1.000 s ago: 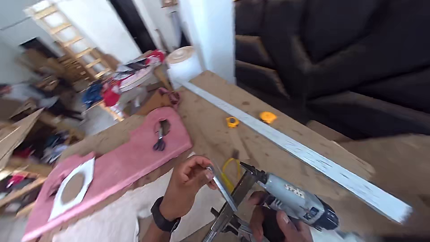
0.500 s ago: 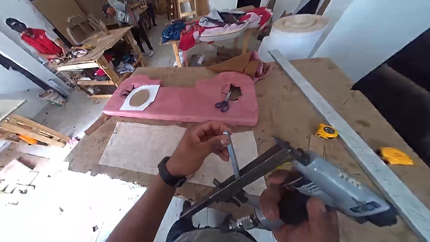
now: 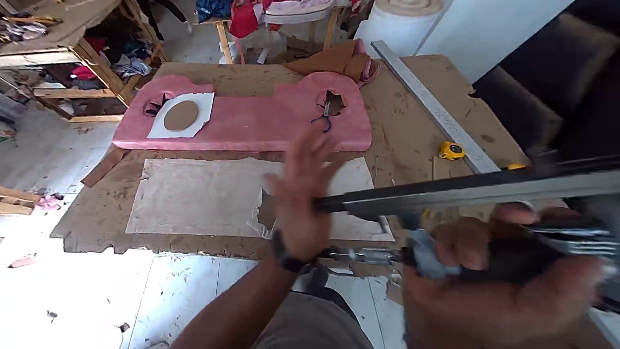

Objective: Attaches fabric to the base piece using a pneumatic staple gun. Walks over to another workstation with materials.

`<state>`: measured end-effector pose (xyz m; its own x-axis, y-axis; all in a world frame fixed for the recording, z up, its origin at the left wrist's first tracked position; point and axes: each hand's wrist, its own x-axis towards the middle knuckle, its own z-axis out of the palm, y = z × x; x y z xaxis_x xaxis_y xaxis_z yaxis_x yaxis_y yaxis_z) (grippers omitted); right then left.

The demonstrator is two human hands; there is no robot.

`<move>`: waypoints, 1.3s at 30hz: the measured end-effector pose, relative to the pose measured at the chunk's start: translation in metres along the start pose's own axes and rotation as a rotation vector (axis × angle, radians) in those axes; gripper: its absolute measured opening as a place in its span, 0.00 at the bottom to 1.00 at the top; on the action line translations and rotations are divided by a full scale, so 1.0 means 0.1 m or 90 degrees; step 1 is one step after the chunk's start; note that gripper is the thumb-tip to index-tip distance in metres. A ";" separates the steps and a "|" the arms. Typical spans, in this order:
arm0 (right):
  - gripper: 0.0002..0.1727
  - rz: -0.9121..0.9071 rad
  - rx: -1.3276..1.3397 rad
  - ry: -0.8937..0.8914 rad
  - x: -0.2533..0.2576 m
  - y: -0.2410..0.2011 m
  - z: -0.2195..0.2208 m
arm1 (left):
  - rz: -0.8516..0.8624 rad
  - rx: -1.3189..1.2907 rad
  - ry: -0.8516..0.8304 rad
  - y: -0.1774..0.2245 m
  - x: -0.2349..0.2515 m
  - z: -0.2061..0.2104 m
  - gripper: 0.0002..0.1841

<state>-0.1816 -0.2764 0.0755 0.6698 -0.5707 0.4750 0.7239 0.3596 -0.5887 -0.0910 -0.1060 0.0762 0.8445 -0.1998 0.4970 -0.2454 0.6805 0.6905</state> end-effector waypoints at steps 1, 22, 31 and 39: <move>0.25 -0.010 -0.012 0.005 -0.10 0.07 0.09 | -0.013 -0.025 -0.061 -0.01 0.08 0.10 0.54; 0.18 0.649 -0.724 -0.254 -1.76 1.30 -0.78 | -0.143 0.794 -0.656 -1.55 -0.79 -3.03 0.19; 0.21 0.613 -0.892 -0.358 -1.76 1.54 -0.80 | -0.207 0.873 -0.668 -1.41 -1.07 -3.00 0.25; 0.22 0.589 -0.966 -0.407 -1.70 1.62 -0.71 | -0.186 0.837 -0.656 -1.57 -1.10 -3.07 0.22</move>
<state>-0.1898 -0.1736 -0.1469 0.9213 -0.1528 -0.3575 -0.3514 -0.7209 -0.5973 0.0011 0.0251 -0.2482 0.4218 -0.9063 0.0276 -0.7966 -0.3559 0.4887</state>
